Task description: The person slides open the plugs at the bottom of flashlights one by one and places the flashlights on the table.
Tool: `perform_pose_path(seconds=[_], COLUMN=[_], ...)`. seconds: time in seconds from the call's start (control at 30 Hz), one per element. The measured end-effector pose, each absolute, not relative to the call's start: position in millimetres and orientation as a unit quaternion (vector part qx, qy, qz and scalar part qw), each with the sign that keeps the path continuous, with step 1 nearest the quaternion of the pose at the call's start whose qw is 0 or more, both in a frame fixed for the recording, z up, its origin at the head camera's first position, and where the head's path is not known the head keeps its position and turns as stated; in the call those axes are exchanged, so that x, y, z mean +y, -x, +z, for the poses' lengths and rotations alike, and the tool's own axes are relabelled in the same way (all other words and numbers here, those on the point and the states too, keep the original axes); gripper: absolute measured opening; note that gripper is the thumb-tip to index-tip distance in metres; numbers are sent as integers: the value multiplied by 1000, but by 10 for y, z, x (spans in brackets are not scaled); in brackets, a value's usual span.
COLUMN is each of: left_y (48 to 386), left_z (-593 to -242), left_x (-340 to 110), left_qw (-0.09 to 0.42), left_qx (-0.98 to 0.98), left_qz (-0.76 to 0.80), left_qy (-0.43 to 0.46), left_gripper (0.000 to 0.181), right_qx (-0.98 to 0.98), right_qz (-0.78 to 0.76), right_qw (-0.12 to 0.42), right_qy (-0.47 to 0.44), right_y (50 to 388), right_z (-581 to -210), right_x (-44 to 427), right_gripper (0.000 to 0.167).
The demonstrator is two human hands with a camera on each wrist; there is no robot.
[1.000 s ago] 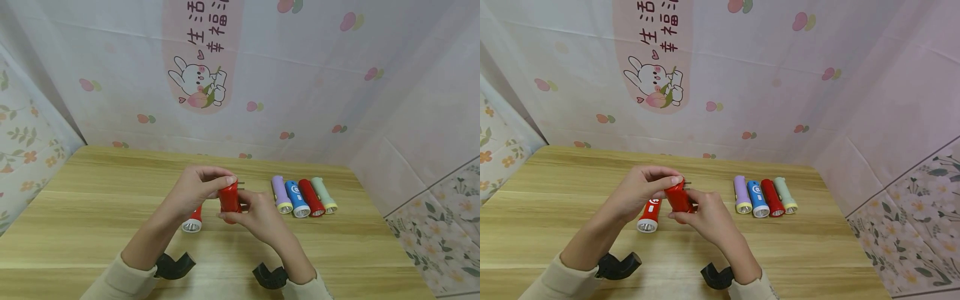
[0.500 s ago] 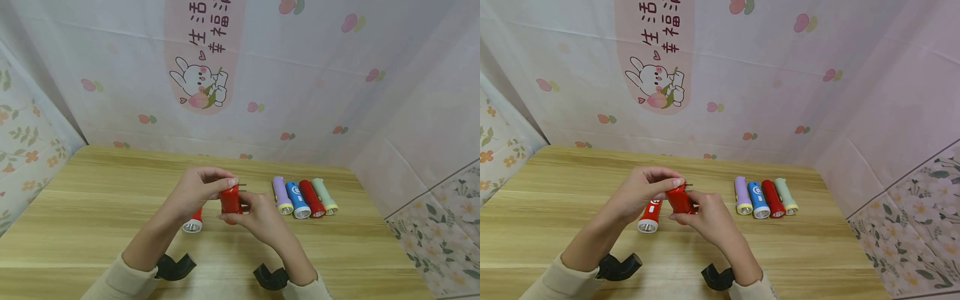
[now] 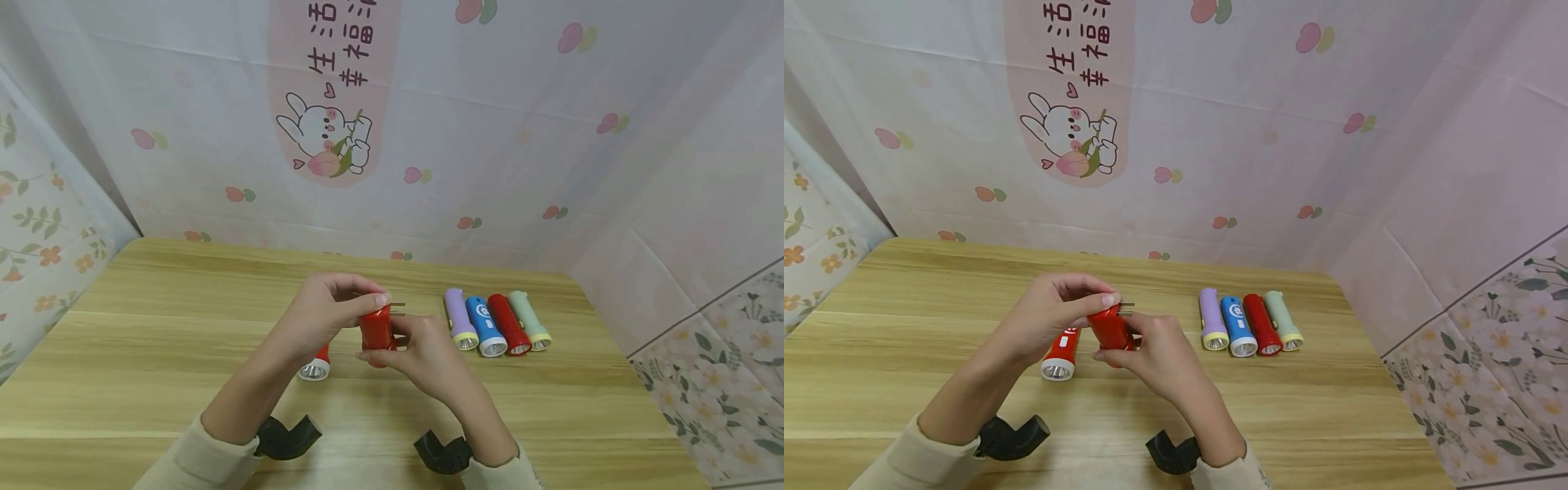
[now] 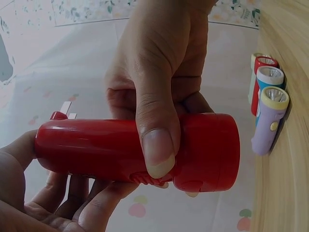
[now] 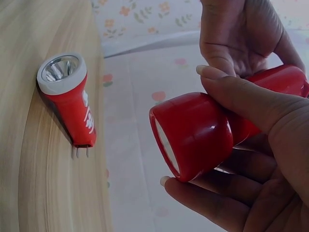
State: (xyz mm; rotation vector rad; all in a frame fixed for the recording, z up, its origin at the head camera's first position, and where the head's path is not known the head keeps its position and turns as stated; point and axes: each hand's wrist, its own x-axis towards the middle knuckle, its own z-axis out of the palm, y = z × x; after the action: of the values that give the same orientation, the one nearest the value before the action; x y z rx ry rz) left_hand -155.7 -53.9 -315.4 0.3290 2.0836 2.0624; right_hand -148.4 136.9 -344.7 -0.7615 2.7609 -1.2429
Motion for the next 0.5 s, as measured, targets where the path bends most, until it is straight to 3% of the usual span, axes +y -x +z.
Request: perform_pose_path(seconds=[0.5], left_y=[1556], left_z=[-3162], left_x=[-545], left_qw=[98], left_qx=[714], left_qz=[683], left_qy=[-118], left_gripper=[24], right_qx=[886], right_qz=[-398], right_qw=[20], right_qy=[236], right_y=[1482], right_z=[-3448], right_x=[1378], right_gripper=[30])
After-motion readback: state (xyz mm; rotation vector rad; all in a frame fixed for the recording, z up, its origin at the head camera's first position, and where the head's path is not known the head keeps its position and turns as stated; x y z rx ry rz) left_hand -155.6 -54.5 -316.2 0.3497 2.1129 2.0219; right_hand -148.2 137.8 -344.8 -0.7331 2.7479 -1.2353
